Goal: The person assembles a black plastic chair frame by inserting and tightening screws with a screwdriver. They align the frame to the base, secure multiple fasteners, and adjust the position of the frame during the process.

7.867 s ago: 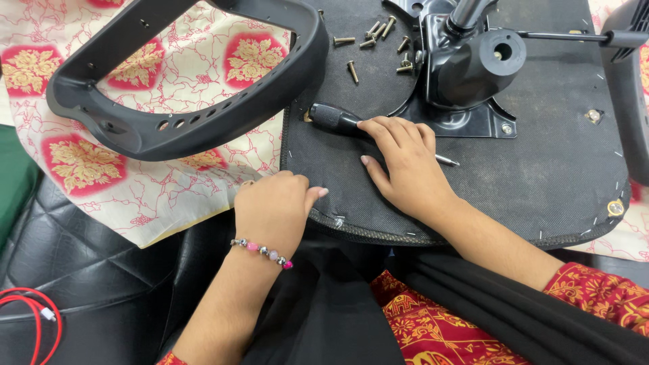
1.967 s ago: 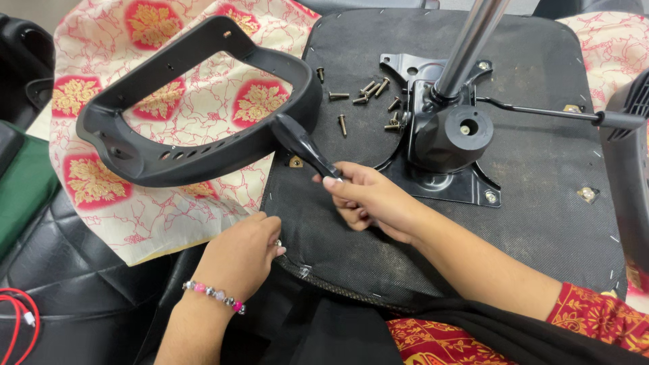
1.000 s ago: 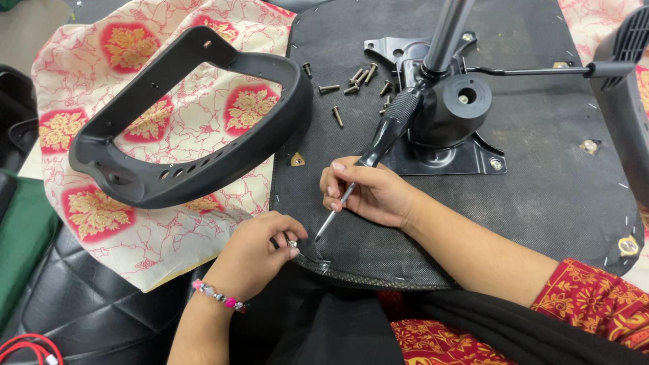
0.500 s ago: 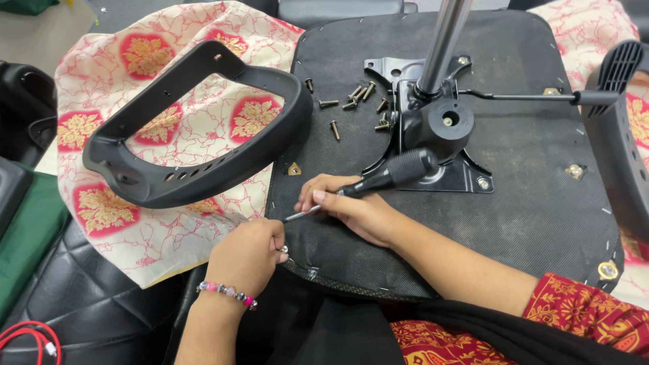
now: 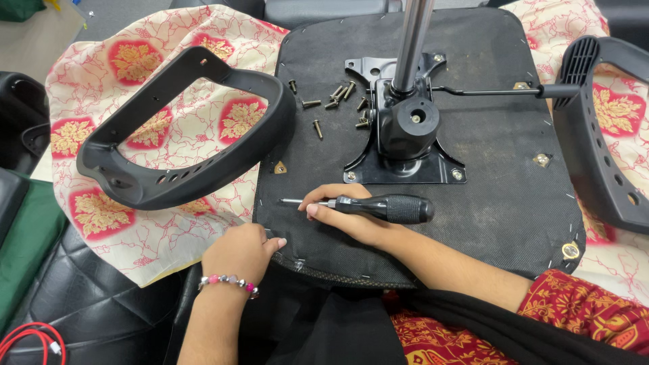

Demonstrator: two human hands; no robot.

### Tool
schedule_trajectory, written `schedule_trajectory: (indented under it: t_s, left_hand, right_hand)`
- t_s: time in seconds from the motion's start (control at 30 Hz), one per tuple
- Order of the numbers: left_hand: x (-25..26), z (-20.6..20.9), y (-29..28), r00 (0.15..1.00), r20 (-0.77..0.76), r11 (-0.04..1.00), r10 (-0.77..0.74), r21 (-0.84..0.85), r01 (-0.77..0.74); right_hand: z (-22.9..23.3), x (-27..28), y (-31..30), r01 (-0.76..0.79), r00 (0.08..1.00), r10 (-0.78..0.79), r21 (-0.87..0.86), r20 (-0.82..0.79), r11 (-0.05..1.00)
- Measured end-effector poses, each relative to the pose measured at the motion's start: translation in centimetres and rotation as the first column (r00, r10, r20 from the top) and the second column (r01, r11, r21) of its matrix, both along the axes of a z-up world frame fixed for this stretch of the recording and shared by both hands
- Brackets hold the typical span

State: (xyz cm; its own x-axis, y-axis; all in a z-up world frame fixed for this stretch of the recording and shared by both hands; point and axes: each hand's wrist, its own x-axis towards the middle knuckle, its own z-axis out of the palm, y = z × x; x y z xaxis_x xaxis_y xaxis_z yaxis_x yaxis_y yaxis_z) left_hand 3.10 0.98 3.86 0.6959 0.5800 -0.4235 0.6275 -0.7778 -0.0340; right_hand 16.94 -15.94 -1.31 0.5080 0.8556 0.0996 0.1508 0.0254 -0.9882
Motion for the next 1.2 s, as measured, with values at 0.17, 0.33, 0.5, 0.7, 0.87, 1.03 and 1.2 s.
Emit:
schedule_trajectory:
  t_s: [0.17,0.33,0.5,0.7,0.87,1.03,1.2]
  left_hand:
    - [-0.7,-0.9,-0.4,0.966,0.205,0.986,-0.158,0.080,0.145]
    - [-1.0,0.2,0.0,0.954,0.295,0.983,0.045,-0.185,0.011]
    - [-0.5,0.3,-0.6,0.989,0.090,0.992,0.122,-0.038,-0.119]
    - [-0.8,-0.6,-1.4,0.975,0.213,0.997,-0.055,0.057,0.044]
    - [-1.5,-0.6,-0.7,0.941,0.339,0.996,0.002,-0.085,0.029]
    - [-2.1,-0.4,-0.3,0.888,0.449,0.980,0.101,-0.199,-0.010]
    - [-2.1,-1.2,-1.4,0.857,0.479,0.978,0.188,-0.168,-0.120]
  right_hand:
    - [-0.1,-0.2,0.0,-0.009,0.991,0.009,0.000,0.137,1.000]
    - [-0.2,-0.4,0.0,0.023,0.997,-0.024,0.015,0.079,1.000]
    - [0.0,-0.4,-0.3,0.017,0.985,-0.022,0.030,0.168,0.999]
    - [0.1,-0.5,-0.6,-0.017,0.983,0.013,0.019,0.184,1.000]
    - [-0.1,-0.6,-0.5,-0.005,0.986,-0.001,0.037,0.168,0.999]
    - [-0.3,-0.6,-0.8,-0.011,0.978,0.001,0.045,0.209,0.999]
    - [-0.1,-0.7,-0.8,-0.008,0.965,-0.010,0.065,0.262,0.998]
